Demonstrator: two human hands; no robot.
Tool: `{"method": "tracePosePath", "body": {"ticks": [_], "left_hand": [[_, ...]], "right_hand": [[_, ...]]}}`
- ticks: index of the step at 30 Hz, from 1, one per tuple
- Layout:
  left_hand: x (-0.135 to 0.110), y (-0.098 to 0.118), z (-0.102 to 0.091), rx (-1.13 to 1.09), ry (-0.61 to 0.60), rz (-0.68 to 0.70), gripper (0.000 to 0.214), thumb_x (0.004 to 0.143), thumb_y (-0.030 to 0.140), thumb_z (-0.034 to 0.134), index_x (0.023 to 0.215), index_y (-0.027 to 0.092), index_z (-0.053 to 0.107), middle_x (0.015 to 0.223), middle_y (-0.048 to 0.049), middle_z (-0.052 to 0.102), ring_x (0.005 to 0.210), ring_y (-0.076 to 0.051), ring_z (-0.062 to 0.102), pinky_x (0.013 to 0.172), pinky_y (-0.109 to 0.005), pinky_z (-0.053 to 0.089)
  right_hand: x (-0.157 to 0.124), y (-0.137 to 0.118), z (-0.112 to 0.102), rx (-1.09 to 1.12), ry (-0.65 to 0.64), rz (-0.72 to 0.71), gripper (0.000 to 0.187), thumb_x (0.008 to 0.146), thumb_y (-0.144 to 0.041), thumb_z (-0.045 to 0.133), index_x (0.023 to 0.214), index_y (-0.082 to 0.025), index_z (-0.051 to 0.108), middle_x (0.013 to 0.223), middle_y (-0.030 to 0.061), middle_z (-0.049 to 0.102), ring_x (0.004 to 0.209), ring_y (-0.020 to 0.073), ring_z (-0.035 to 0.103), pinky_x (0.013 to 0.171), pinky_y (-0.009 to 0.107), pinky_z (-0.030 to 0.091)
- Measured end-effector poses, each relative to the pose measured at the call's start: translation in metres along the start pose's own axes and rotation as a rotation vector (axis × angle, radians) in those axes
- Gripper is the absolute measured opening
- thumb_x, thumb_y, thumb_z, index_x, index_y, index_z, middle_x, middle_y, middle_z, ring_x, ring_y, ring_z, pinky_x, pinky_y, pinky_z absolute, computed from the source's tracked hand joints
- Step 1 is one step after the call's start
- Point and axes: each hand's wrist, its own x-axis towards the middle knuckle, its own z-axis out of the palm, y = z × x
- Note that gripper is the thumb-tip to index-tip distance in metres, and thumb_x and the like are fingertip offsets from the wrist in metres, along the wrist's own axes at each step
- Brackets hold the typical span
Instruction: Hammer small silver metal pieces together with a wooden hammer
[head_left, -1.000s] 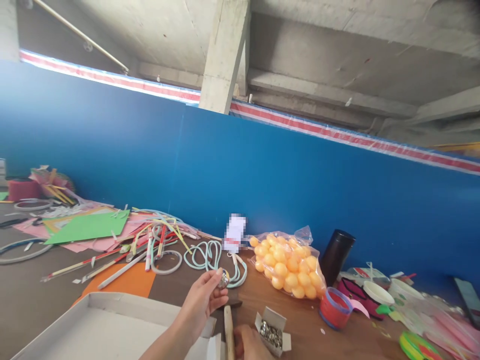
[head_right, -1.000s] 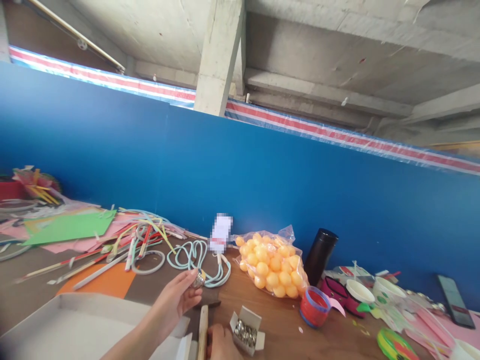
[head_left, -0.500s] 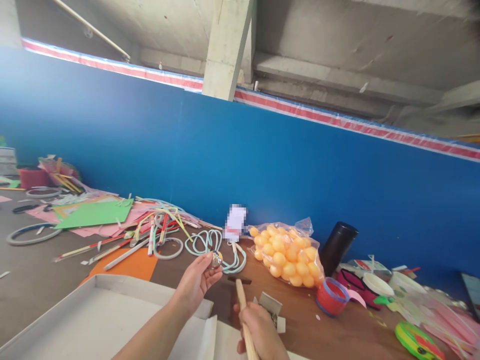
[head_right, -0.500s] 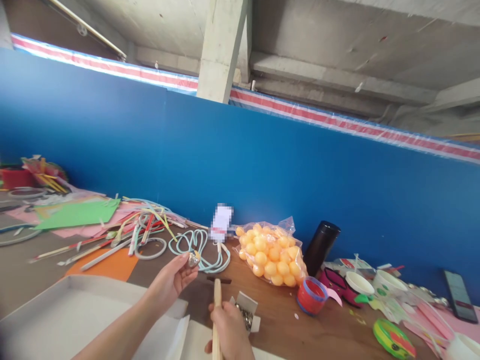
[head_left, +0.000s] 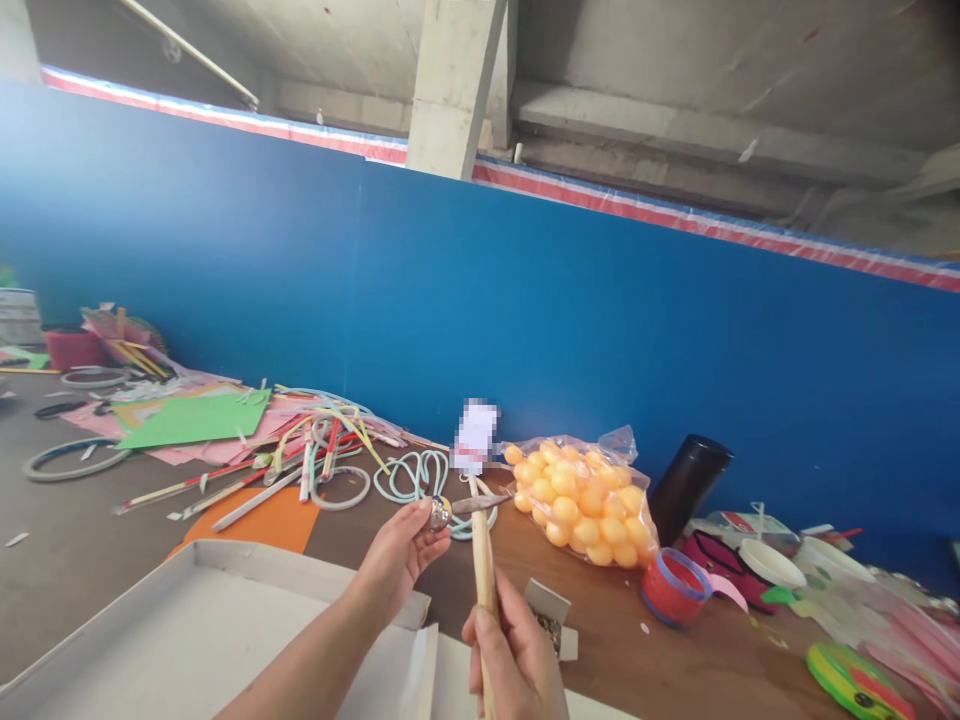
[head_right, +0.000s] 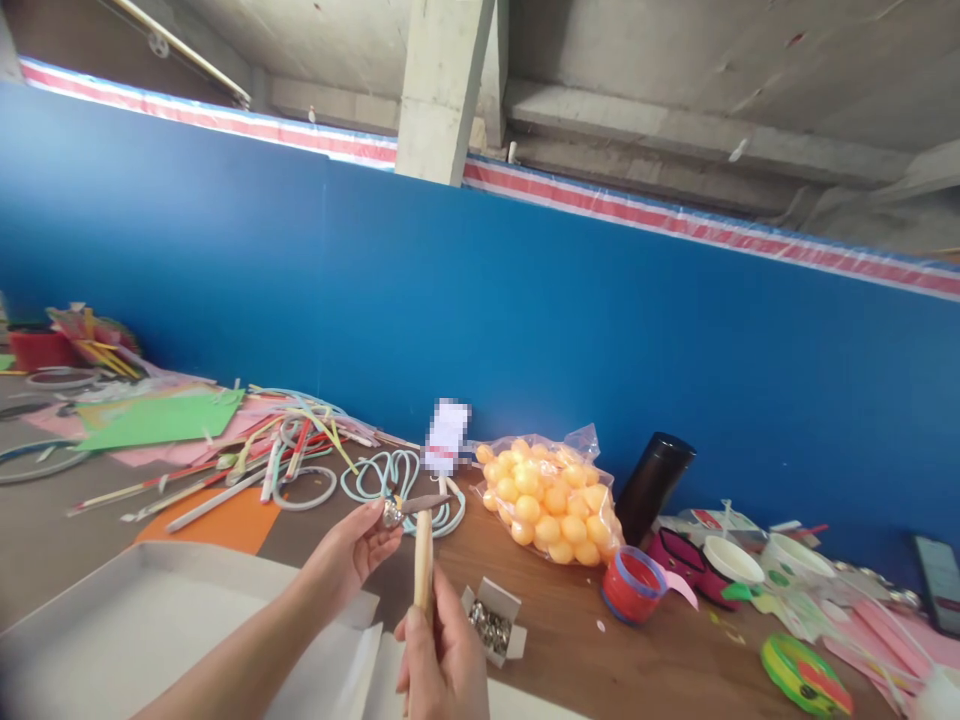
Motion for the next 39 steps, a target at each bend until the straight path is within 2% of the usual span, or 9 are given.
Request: {"method": "tracePosePath", "body": {"ticks": [4, 10, 13, 17, 20, 24, 32, 39], "left_hand": [[0.000, -0.002, 0.000, 0.003, -0.010, -0.022, 0.011, 0.079, 0.020, 0.059, 0.087, 0.012, 0.057, 0.074, -0.0056, 0.065, 0.062, -0.012, 0.064, 0.061, -0.022, 0.055], [-0.001, 0.000, 0.000, -0.044, 0.000, -0.047, 0.013, 0.079, 0.022, 0.059, 0.086, 0.011, 0.059, 0.075, -0.0069, 0.065, 0.064, -0.012, 0.065, 0.061, -0.021, 0.056], [-0.002, 0.002, 0.001, -0.069, 0.005, -0.082, 0.012, 0.081, 0.021, 0.057, 0.086, 0.011, 0.059, 0.073, -0.0073, 0.065, 0.062, -0.012, 0.065, 0.060, -0.021, 0.056], [-0.004, 0.003, 0.002, -0.101, 0.032, -0.085, 0.012, 0.083, 0.019, 0.053, 0.089, 0.010, 0.059, 0.073, -0.0080, 0.066, 0.061, -0.011, 0.064, 0.060, -0.020, 0.056], [-0.005, 0.003, 0.001, -0.085, 0.005, -0.096, 0.015, 0.083, 0.021, 0.053, 0.088, 0.008, 0.059, 0.077, -0.0107, 0.067, 0.062, -0.011, 0.064, 0.061, -0.021, 0.056], [-0.006, 0.001, 0.001, -0.093, -0.007, -0.122, 0.015, 0.082, 0.023, 0.056, 0.084, 0.009, 0.059, 0.071, -0.0088, 0.066, 0.062, -0.012, 0.064, 0.060, -0.021, 0.056], [-0.008, 0.005, 0.004, -0.153, -0.020, -0.189, 0.023, 0.081, 0.029, 0.057, 0.089, 0.007, 0.059, 0.083, -0.0149, 0.067, 0.060, -0.010, 0.062, 0.059, -0.020, 0.055], [-0.007, 0.001, 0.002, -0.177, 0.005, -0.203, 0.019, 0.080, 0.028, 0.058, 0.083, 0.009, 0.058, 0.070, -0.0079, 0.065, 0.057, -0.011, 0.062, 0.056, -0.021, 0.056]], "right_hand": [[0.000, 0.000, 0.000, -0.079, -0.022, -0.012, 0.064, 0.077, -0.053, 0.053, 0.129, -0.016, 0.049, 0.066, 0.0024, 0.057, 0.038, 0.0076, 0.043, 0.030, 0.018, 0.032], [-0.003, -0.005, 0.001, -0.125, 0.051, -0.080, 0.062, 0.077, -0.050, 0.054, 0.128, -0.015, 0.051, 0.065, 0.0034, 0.060, 0.040, 0.0093, 0.044, 0.034, 0.020, 0.038], [-0.005, -0.008, 0.002, -0.153, 0.050, -0.054, 0.060, 0.076, -0.045, 0.056, 0.127, -0.014, 0.053, 0.063, 0.0031, 0.060, 0.040, 0.0103, 0.044, 0.032, 0.020, 0.037], [-0.006, -0.010, 0.002, -0.137, 0.063, -0.058, 0.060, 0.076, -0.045, 0.055, 0.128, -0.014, 0.052, 0.065, 0.0038, 0.061, 0.041, 0.0100, 0.043, 0.033, 0.020, 0.037], [-0.006, -0.008, 0.003, -0.137, 0.065, -0.077, 0.059, 0.076, -0.045, 0.056, 0.126, -0.016, 0.053, 0.065, 0.0040, 0.061, 0.041, 0.0107, 0.045, 0.033, 0.020, 0.037], [-0.006, -0.005, 0.004, -0.142, 0.041, -0.083, 0.057, 0.074, -0.044, 0.059, 0.124, -0.018, 0.055, 0.066, 0.0043, 0.062, 0.040, 0.0118, 0.047, 0.032, 0.021, 0.037], [-0.008, -0.001, 0.003, -0.048, 0.089, -0.137, 0.059, 0.079, -0.050, 0.053, 0.126, -0.015, 0.053, 0.068, 0.0037, 0.062, 0.039, 0.0086, 0.044, 0.034, 0.019, 0.039], [-0.009, 0.002, 0.005, -0.212, 0.096, -0.278, 0.051, 0.081, -0.045, 0.049, 0.122, -0.015, 0.057, 0.065, 0.0040, 0.065, 0.043, 0.0119, 0.054, 0.037, 0.016, 0.045]]}}
